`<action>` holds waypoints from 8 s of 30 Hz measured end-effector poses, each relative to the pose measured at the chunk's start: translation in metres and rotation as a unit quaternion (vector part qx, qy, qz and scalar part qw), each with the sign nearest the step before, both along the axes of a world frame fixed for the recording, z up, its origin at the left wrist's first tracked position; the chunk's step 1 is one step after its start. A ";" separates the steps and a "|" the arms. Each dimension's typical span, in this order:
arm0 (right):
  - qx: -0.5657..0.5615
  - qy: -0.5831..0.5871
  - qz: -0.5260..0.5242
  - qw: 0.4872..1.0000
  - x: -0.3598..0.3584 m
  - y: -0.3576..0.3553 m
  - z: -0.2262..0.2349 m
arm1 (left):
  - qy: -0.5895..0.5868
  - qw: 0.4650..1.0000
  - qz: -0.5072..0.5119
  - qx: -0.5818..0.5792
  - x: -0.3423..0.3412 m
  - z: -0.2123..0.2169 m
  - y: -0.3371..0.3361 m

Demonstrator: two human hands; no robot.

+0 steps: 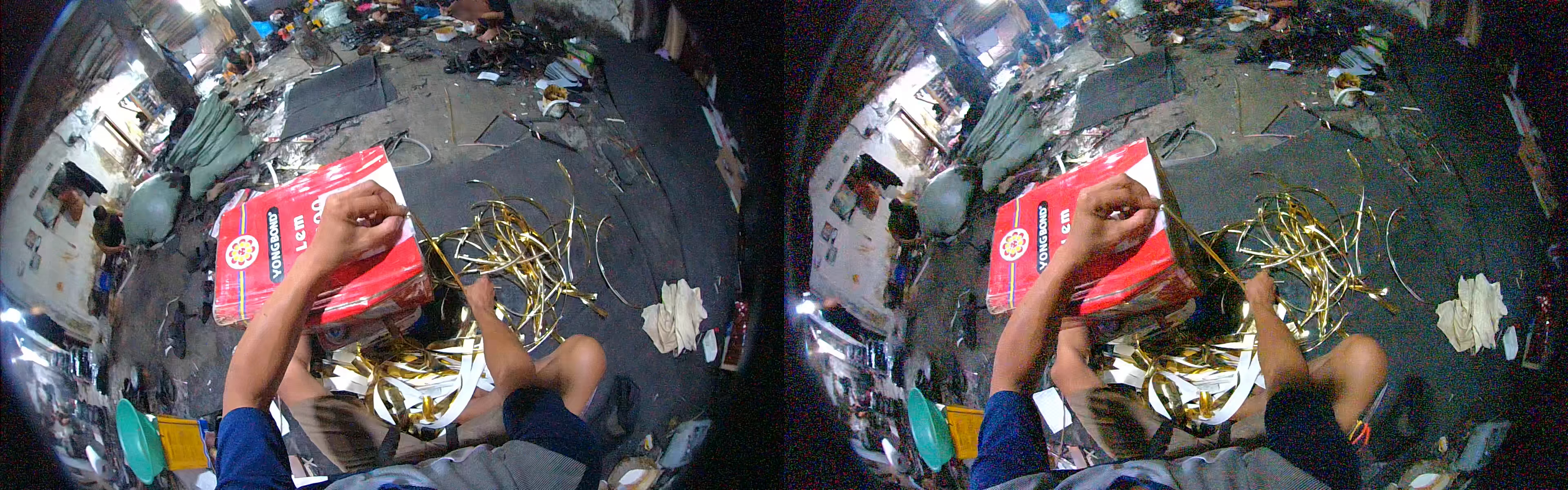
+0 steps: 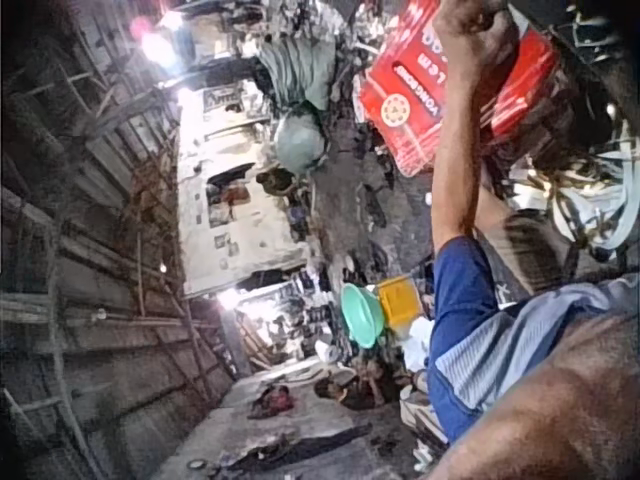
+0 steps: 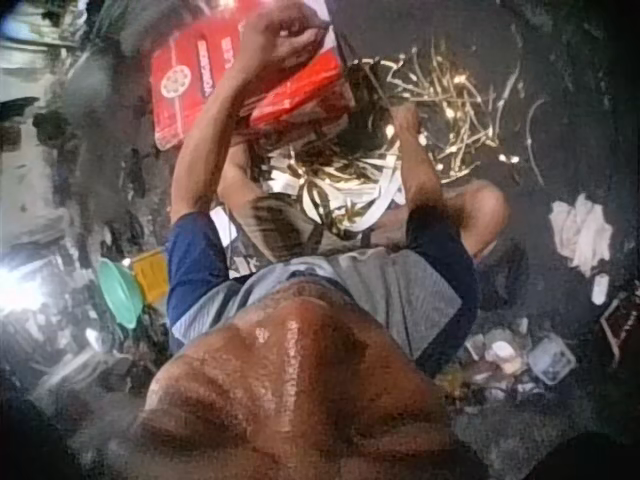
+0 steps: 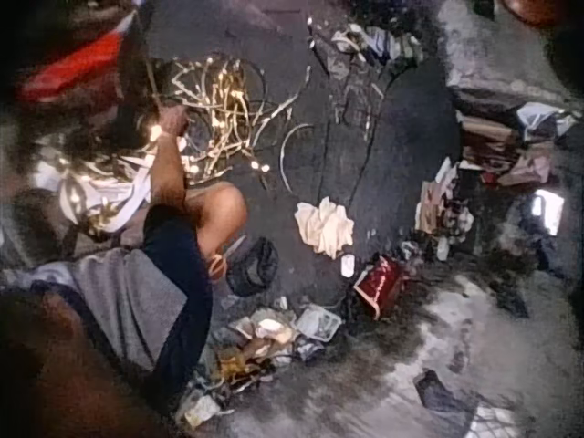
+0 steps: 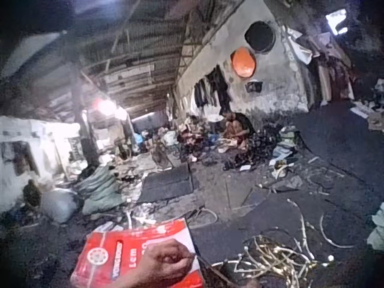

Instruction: The person sits on the floor and wraps a red cardboard box with gold and white decorative ribbons. They repeatedly pull ribbon from a pile, wrap it around the box, and secure it by hand, accumulating a pile of trimmed ribbon pieces on the floor.

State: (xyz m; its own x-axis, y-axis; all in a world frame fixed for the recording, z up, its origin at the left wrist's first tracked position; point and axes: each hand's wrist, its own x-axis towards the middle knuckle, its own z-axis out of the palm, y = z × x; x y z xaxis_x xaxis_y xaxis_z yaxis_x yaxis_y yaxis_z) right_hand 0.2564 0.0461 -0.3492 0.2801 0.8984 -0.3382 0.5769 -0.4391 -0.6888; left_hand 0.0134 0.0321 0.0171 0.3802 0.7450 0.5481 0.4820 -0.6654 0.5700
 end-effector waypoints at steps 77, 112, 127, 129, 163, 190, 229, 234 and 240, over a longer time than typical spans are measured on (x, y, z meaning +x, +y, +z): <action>0.185 0.078 0.500 0.842 -0.031 0.035 0.372 | -0.047 0.997 -0.038 -0.053 -0.025 -0.007 -0.023; 0.335 -0.484 0.049 0.807 0.063 0.061 0.200 | 0.297 0.950 0.035 0.086 -0.020 -0.008 -0.027; 0.032 -0.080 0.418 0.904 -0.050 -0.166 0.077 | 0.061 0.997 0.057 -0.004 0.007 -0.108 -0.193; 0.118 -0.003 0.490 0.864 -0.045 -0.170 0.119 | 0.054 0.988 0.044 -0.138 0.003 -0.150 -0.206; 0.349 -0.076 0.384 0.851 -0.080 -0.015 0.392 | -0.064 0.990 0.107 -0.066 -0.044 -0.002 -0.031; 0.434 -0.037 0.406 0.804 -0.056 -0.009 0.382 | -0.140 0.979 0.118 -0.090 -0.023 -0.024 -0.031; 0.015 0.576 0.129 0.807 -0.045 0.001 0.335 | -0.123 0.990 0.041 -0.056 0.003 -0.010 0.000; 0.350 -0.104 0.204 0.908 -0.074 0.040 0.367 | -0.139 0.989 0.031 -0.035 0.009 -0.012 -0.001; 0.380 -0.019 0.229 0.896 -0.081 0.047 0.341 | -0.105 0.991 0.071 -0.041 0.000 -0.014 -0.004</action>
